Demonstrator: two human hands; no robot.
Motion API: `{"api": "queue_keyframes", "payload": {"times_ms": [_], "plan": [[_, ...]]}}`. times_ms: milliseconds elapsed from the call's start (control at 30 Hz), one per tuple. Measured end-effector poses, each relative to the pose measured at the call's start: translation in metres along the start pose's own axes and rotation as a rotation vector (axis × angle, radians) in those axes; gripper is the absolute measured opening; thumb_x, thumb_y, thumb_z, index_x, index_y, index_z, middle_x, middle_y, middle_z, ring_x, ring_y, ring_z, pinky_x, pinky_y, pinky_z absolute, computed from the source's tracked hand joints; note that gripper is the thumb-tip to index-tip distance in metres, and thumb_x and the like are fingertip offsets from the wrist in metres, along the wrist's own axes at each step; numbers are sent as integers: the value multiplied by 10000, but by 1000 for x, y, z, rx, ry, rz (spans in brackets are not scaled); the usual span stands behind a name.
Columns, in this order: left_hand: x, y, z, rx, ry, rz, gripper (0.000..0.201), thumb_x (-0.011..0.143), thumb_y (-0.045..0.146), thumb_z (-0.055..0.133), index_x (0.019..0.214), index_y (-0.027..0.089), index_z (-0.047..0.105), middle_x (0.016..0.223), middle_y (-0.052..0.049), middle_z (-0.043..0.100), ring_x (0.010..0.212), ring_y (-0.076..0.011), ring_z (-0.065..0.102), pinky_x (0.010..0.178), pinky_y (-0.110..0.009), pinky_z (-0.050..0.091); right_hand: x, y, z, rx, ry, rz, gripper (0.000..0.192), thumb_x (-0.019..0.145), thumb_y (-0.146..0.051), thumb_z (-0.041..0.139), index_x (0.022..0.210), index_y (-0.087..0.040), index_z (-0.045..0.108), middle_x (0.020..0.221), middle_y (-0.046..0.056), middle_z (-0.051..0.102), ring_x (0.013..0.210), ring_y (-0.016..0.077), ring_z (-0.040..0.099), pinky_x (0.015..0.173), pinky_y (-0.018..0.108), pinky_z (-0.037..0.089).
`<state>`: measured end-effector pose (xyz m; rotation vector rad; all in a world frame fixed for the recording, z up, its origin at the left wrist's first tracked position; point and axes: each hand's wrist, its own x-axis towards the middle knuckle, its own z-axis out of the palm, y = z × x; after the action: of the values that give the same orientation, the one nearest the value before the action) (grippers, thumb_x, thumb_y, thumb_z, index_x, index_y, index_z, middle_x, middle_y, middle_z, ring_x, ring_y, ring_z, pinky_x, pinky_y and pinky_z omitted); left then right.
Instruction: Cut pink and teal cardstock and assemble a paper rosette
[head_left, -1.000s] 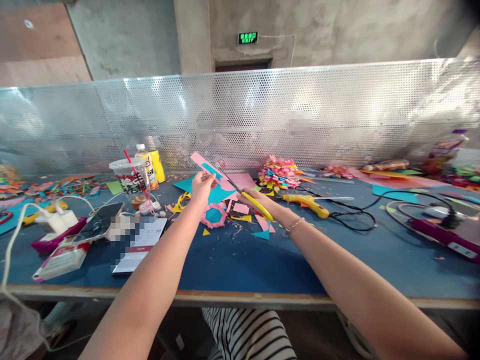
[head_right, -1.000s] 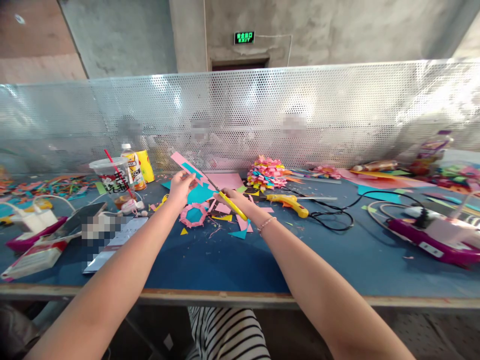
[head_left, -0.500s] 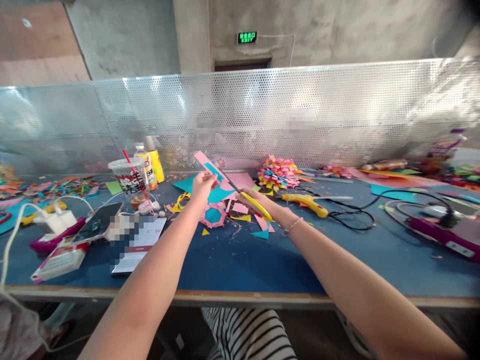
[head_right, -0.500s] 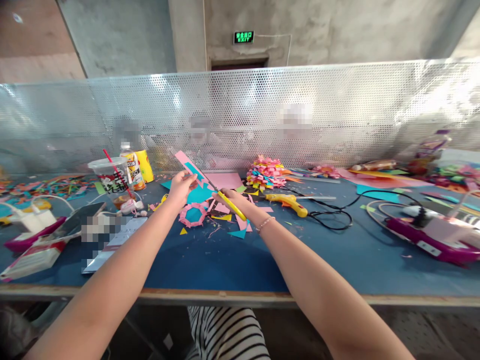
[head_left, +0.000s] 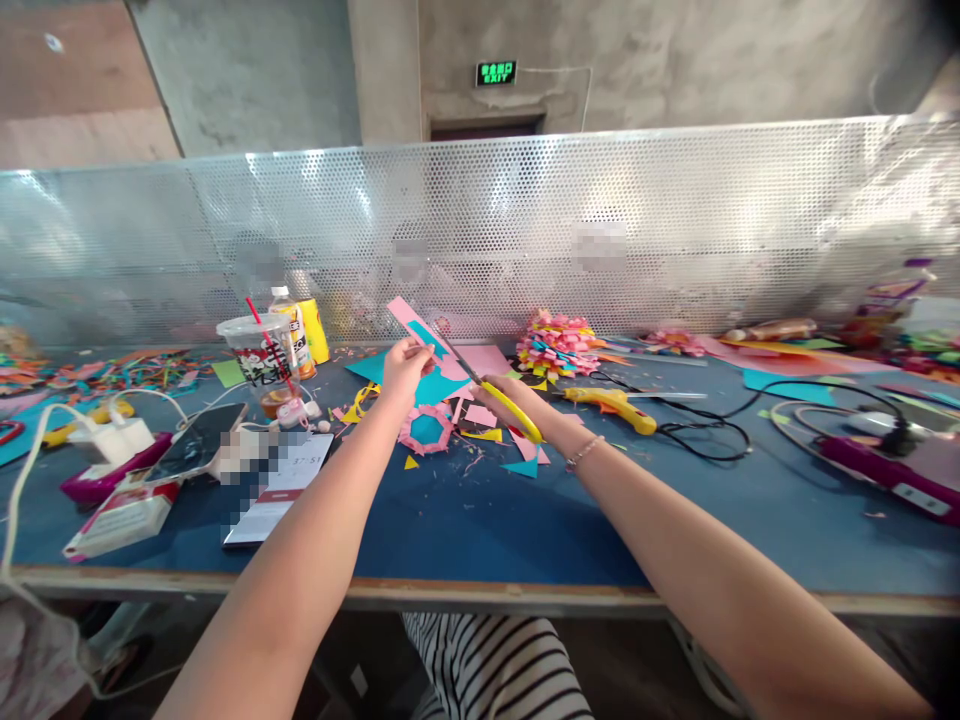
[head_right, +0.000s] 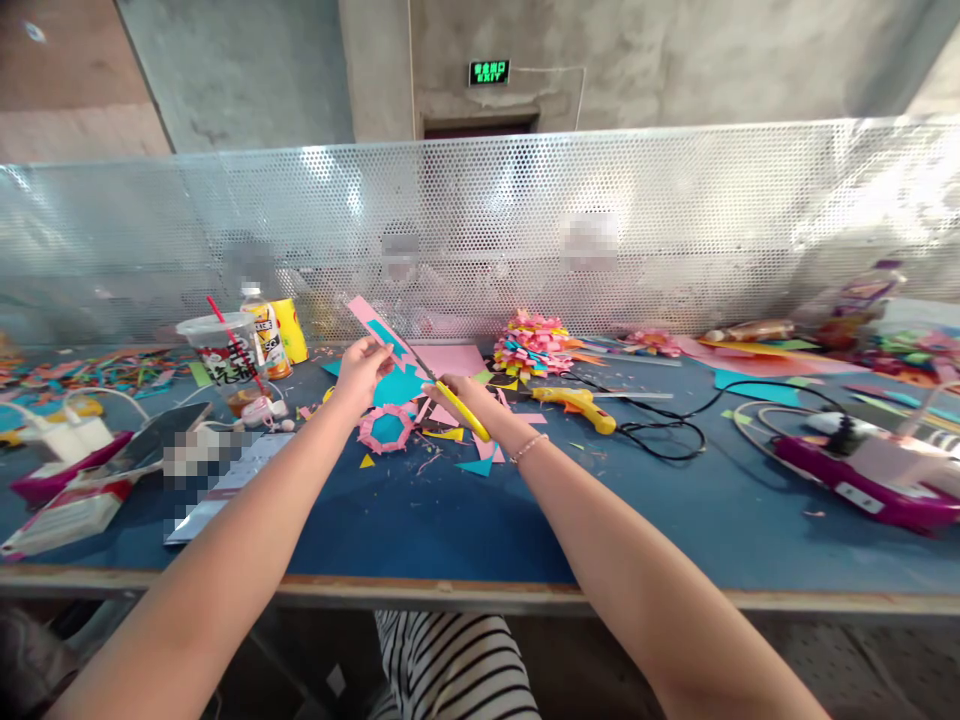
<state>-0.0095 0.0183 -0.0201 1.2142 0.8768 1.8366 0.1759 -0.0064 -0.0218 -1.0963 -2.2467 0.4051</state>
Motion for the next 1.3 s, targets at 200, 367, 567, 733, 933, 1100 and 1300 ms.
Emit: {"api": "queue_keyframes", "payload": {"times_ms": [200, 367, 567, 733, 933, 1100, 1300], "plan": [[-1, 1, 2, -39, 0, 11, 272, 571, 292, 698, 695, 171, 490, 592, 29, 505, 560, -99, 531, 603, -257, 465, 1, 1, 1, -43, 31, 2, 393, 805, -518, 371, 625, -177, 443, 549, -13, 451, 528, 113, 424, 519, 244, 282], [-3, 4, 3, -43, -14, 10, 257, 568, 282, 701, 667, 161, 496, 585, 31, 494, 546, -92, 523, 589, -248, 467, 0, -1, 0, -26, 27, 30, 398, 802, -521, 380, 617, -174, 440, 538, -13, 446, 507, 106, 423, 494, 234, 278], [-3, 2, 2, -5, -51, -3, 239, 569, 300, 698, 659, 144, 540, 583, 15, 543, 553, -99, 537, 605, -253, 465, -4, -3, 1, 227, -95, 69, 457, 790, -608, 364, 637, -179, 400, 470, -41, 393, 399, 71, 353, 422, 210, 275], [-5, 2, 3, 43, -112, -20, 223, 569, 302, 698, 628, 142, 555, 549, 14, 550, 534, -101, 531, 605, -256, 459, -6, -2, 1, 336, -148, 69, 480, 792, -624, 356, 607, -181, 366, 437, -47, 371, 362, 56, 312, 382, 200, 252], [-5, 2, 3, 36, -125, -34, 217, 562, 290, 703, 618, 140, 556, 533, 20, 542, 521, -96, 523, 599, -250, 453, -3, -3, 2, 157, -80, 61, 477, 831, -572, 311, 603, -167, 418, 455, -24, 427, 412, 73, 367, 448, 213, 286], [-6, 2, 4, -22, -123, -64, 223, 549, 277, 710, 627, 137, 555, 543, 27, 531, 538, -90, 521, 619, -250, 451, 1, -5, 7, -39, 18, 67, 484, 847, -539, 270, 586, -166, 434, 500, -11, 471, 471, 89, 403, 505, 229, 286], [-8, 4, 5, -61, -113, -82, 220, 533, 260, 713, 616, 134, 554, 544, 29, 523, 537, -89, 522, 620, -254, 453, -1, -3, 5, 44, 19, 56, 426, 820, -518, 364, 596, -165, 447, 503, -9, 479, 465, 89, 423, 473, 216, 298]]}}
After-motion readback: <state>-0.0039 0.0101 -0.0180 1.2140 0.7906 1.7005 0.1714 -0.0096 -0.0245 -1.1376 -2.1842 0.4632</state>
